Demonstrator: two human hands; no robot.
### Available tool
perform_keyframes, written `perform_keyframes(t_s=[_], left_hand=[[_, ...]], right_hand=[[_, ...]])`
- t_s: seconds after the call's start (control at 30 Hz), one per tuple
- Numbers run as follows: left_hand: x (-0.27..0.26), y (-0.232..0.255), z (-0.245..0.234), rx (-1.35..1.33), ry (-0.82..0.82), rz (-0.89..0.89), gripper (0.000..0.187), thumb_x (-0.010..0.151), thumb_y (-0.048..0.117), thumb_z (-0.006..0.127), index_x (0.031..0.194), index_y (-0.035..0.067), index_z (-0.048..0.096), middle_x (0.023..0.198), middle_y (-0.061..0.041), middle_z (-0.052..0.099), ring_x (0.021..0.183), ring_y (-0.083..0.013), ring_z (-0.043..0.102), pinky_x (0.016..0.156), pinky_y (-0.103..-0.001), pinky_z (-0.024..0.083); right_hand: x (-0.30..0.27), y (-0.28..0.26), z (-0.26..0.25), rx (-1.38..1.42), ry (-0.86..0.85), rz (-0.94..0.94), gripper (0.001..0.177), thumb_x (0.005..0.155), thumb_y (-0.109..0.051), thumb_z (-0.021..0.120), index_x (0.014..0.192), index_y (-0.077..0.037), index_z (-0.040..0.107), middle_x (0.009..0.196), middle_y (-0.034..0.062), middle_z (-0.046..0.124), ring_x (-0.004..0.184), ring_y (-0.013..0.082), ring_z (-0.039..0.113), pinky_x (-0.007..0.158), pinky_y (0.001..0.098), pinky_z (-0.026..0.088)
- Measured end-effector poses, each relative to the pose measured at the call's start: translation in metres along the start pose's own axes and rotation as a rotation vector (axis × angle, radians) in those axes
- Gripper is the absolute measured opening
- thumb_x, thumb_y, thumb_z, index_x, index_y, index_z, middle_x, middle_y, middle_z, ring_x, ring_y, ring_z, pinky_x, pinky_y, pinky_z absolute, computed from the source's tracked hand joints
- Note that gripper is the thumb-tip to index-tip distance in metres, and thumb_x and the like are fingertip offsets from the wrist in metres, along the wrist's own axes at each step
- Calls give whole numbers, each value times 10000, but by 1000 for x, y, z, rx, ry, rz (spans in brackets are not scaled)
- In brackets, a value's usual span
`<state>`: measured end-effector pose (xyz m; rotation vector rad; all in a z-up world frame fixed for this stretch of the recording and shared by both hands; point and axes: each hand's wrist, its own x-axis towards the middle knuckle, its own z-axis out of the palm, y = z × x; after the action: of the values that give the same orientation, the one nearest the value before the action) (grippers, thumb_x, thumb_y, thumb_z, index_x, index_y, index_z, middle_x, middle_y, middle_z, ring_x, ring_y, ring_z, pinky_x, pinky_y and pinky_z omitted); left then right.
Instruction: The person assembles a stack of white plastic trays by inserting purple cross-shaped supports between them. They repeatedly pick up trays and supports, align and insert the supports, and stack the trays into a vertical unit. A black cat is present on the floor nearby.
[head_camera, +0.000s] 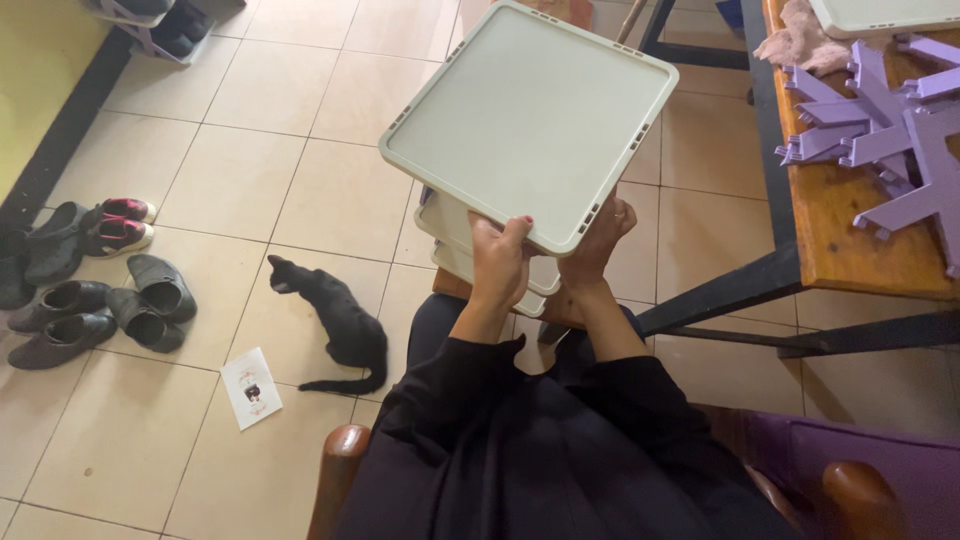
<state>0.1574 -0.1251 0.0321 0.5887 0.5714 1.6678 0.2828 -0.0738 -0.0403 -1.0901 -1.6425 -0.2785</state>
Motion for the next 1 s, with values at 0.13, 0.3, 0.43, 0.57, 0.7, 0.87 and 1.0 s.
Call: perform_keyframes(t_s=[0.13,0.3,0.43,0.57,0.7,0.87,1.0], left_hand=[[1,3,-1,23,24,48,312,903,-90,512,1201,-133,432,1110,-209,616,941,-268,708,796,-403,641],[1,-2,-6,49,37,4,296,913,-75,521,1181,-182,460,1110,-230,631,940,-283,705,799,-406,629],[7,-7,-5,11,17,57,331,933,-85,540,1233,-166,427,1164,-228,620,995,-257,703,859,-364,629],[11,-6,-4,66,42,58,340,897,-72,533,1208,-144,414,1117,-229,616,901,-268,717,729,-385,649],[11,0,-6,80,51,57,358,868,-81,534,1201,-120,412,1106,-216,613,900,-267,717,725,-383,646],[13,-5,-9,64,43,33,277,889,-95,539,1143,-202,511,1096,-242,642,906,-278,725,767,-370,646],[10,-13,-10,116,40,101,262,899,-95,549,1144,-183,523,1090,-215,649,913,-232,710,777,-325,617]], right_hand=[[2,-4,-3,63,-31,114,720,992,-228,707,1535,83,351,1139,39,608,1134,214,521,1104,456,294],[0,-6,-5,44,-43,78,742,1008,-230,705,1553,82,310,1185,58,613,1181,219,522,1142,462,283],[2,-4,-5,79,-68,87,710,1011,-199,690,1537,106,323,1188,59,627,1181,227,524,1138,476,280],[0,-7,-4,124,-67,124,504,984,-159,689,1403,11,466,1225,100,614,1217,281,514,1143,468,286],[0,-12,-2,184,-79,208,451,996,-147,673,1380,8,493,1248,124,603,1228,309,474,1131,463,302],[-1,-13,-6,281,-98,300,511,976,-172,684,1408,15,486,1214,117,610,1193,293,460,1086,461,324],[3,-18,-6,286,-69,350,518,965,-179,695,1404,1,489,1232,125,603,1201,309,458,1066,463,341]])
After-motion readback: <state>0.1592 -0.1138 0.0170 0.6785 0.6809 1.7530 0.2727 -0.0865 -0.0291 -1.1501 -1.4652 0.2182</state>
